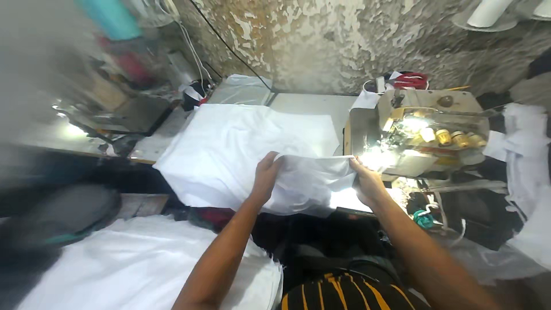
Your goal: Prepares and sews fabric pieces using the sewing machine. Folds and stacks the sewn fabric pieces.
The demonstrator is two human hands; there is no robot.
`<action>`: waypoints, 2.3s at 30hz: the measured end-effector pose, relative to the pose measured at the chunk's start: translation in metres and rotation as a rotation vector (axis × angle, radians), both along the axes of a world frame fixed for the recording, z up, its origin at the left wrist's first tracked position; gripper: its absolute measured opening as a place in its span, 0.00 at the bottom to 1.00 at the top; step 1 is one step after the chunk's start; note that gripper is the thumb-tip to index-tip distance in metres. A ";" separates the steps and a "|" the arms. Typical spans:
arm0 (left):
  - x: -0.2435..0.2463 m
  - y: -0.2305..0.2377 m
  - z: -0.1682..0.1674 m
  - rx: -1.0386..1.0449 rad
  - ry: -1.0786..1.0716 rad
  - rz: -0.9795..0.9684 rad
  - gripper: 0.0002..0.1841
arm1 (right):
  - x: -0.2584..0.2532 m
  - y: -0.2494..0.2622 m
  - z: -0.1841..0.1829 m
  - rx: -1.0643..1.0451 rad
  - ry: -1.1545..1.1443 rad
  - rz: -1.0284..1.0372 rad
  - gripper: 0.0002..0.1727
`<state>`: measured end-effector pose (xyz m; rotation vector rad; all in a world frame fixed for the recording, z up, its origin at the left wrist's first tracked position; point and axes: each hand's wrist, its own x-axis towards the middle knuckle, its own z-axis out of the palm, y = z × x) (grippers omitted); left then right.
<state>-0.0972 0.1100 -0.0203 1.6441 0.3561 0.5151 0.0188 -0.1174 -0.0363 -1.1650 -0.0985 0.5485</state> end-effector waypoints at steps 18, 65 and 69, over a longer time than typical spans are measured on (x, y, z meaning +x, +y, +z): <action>0.000 0.000 -0.072 0.729 0.574 -0.038 0.22 | -0.006 -0.013 -0.119 -0.694 -0.954 -0.208 0.09; 0.038 -0.188 -0.016 0.449 0.064 -0.689 0.19 | 0.035 -0.377 0.017 -0.870 -0.526 -0.561 0.10; 0.042 -0.232 -0.003 0.068 0.138 -0.873 0.29 | -0.032 -0.275 0.025 -0.491 -0.618 -0.465 0.05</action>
